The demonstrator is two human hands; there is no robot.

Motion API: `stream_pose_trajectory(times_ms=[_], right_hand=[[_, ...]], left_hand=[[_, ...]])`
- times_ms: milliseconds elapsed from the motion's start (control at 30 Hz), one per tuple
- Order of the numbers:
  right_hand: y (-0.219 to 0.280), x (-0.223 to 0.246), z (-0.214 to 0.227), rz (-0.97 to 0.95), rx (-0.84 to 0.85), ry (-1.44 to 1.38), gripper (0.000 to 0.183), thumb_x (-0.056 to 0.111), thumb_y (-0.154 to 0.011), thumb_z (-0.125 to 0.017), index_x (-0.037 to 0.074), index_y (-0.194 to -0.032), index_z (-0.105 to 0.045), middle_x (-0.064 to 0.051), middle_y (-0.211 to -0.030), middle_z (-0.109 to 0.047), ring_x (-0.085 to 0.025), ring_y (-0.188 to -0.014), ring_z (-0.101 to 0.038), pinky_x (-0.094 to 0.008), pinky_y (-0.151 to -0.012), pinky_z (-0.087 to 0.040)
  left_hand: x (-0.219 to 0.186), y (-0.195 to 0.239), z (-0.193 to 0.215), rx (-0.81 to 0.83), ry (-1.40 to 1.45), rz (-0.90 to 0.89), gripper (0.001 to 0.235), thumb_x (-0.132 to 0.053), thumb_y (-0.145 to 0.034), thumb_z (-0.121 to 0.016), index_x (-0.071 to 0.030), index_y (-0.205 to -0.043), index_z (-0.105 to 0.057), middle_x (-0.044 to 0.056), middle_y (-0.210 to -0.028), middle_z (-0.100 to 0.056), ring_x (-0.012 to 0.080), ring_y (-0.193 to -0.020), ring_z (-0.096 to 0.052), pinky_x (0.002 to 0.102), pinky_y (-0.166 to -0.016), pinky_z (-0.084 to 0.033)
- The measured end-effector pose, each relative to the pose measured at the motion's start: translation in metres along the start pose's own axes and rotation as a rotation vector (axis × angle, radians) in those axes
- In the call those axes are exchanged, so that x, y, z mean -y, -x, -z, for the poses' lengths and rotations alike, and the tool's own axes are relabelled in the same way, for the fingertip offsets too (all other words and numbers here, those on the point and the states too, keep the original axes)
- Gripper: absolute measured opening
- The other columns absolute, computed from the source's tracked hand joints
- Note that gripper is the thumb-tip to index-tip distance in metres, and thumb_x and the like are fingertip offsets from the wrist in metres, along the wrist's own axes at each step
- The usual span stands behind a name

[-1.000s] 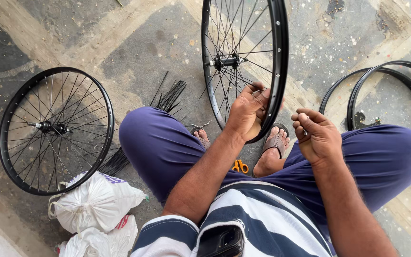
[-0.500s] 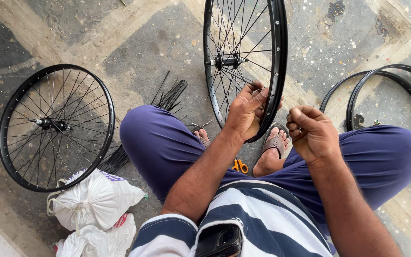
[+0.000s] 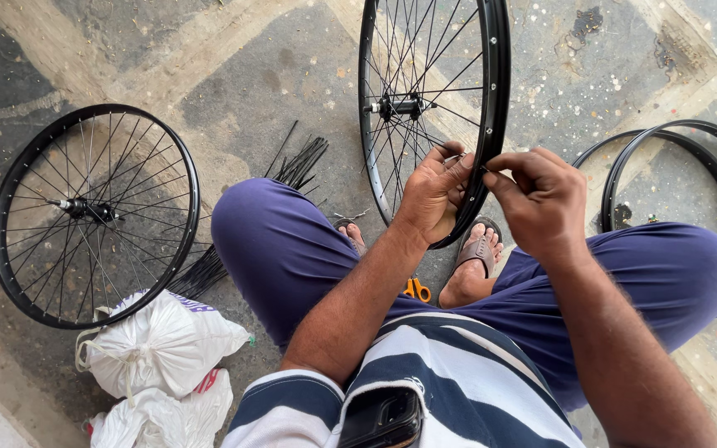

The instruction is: The person sits on the ground and installs a black rim strip into a bicycle wheel rim. They then pick up a bundle of spokes and begin inserting them into the hub of the wheel.

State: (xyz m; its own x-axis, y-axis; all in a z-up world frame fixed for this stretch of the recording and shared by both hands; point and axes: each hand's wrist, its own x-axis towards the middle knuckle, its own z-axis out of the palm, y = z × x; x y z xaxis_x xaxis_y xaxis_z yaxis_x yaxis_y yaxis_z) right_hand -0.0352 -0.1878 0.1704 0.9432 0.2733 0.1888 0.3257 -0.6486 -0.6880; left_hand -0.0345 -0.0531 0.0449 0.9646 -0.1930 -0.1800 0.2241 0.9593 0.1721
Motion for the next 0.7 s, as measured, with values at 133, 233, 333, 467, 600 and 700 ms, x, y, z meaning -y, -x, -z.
stream_pose_trajectory(times_ms=[133,233,333,467,600,700], right_hand=[[-0.008,0.011,0.004,0.139,0.047,0.233,0.009,0.006,-0.092,-0.082,0.007,-0.100,-0.079,-0.003,-0.077,-0.063,-0.011,-0.060,-0.055,-0.028,-0.052,-0.041],[-0.012,0.011,0.006,0.130,0.064,0.245,0.010,0.006,-0.090,-0.082,0.008,-0.099,-0.079,-0.001,-0.076,-0.062,-0.009,-0.060,-0.054,-0.027,-0.052,-0.041],[-0.011,0.005,0.002,-0.005,0.034,0.177,0.010,0.005,-0.089,-0.083,0.007,-0.096,-0.076,0.001,-0.073,-0.059,-0.008,-0.060,-0.049,-0.027,-0.050,-0.038],[-0.021,-0.010,-0.001,-0.270,0.018,-0.246,0.034,0.004,-0.079,-0.086,0.000,-0.102,-0.061,0.007,-0.076,-0.050,-0.003,-0.066,-0.044,-0.022,-0.057,-0.037],[-0.030,-0.016,0.003,-0.356,0.147,-0.532,0.038,0.006,-0.080,-0.085,0.002,-0.111,-0.063,0.008,-0.074,-0.048,-0.002,-0.067,-0.045,-0.020,-0.062,-0.042],[-0.040,-0.011,0.006,-0.357,0.133,-0.530,0.034,0.019,-0.086,-0.081,0.004,-0.111,-0.064,0.005,-0.078,-0.055,-0.004,-0.068,-0.049,-0.021,-0.063,-0.045]], left_hand=[[0.001,0.000,0.002,0.029,-0.002,0.001,0.044,-0.013,-0.097,-0.073,-0.007,-0.128,-0.043,0.007,-0.099,-0.066,0.0093,-0.078,-0.068,0.017,-0.058,-0.055],[0.002,-0.001,0.003,0.057,0.012,-0.001,0.043,-0.012,-0.098,-0.074,-0.007,-0.127,-0.043,0.008,-0.098,-0.066,0.0085,-0.076,-0.068,0.015,-0.054,-0.053],[0.003,0.000,0.004,0.047,0.009,0.004,0.042,-0.011,-0.097,-0.073,-0.008,-0.126,-0.043,0.008,-0.099,-0.066,0.0095,-0.077,-0.068,0.015,-0.055,-0.053],[0.003,0.000,0.002,0.010,0.031,0.003,0.041,-0.010,-0.099,-0.072,-0.006,-0.127,-0.042,0.009,-0.102,-0.064,0.0114,-0.081,-0.069,0.019,-0.061,-0.057],[0.004,0.001,0.006,0.056,0.075,-0.012,0.046,-0.006,-0.098,-0.071,-0.005,-0.131,-0.040,0.012,-0.111,-0.065,0.0134,-0.088,-0.071,0.020,-0.067,-0.059],[0.010,-0.004,0.008,0.012,-0.005,-0.043,0.048,-0.009,-0.101,-0.070,-0.004,-0.136,-0.038,0.014,-0.109,-0.064,0.0167,-0.088,-0.071,0.025,-0.071,-0.061]])
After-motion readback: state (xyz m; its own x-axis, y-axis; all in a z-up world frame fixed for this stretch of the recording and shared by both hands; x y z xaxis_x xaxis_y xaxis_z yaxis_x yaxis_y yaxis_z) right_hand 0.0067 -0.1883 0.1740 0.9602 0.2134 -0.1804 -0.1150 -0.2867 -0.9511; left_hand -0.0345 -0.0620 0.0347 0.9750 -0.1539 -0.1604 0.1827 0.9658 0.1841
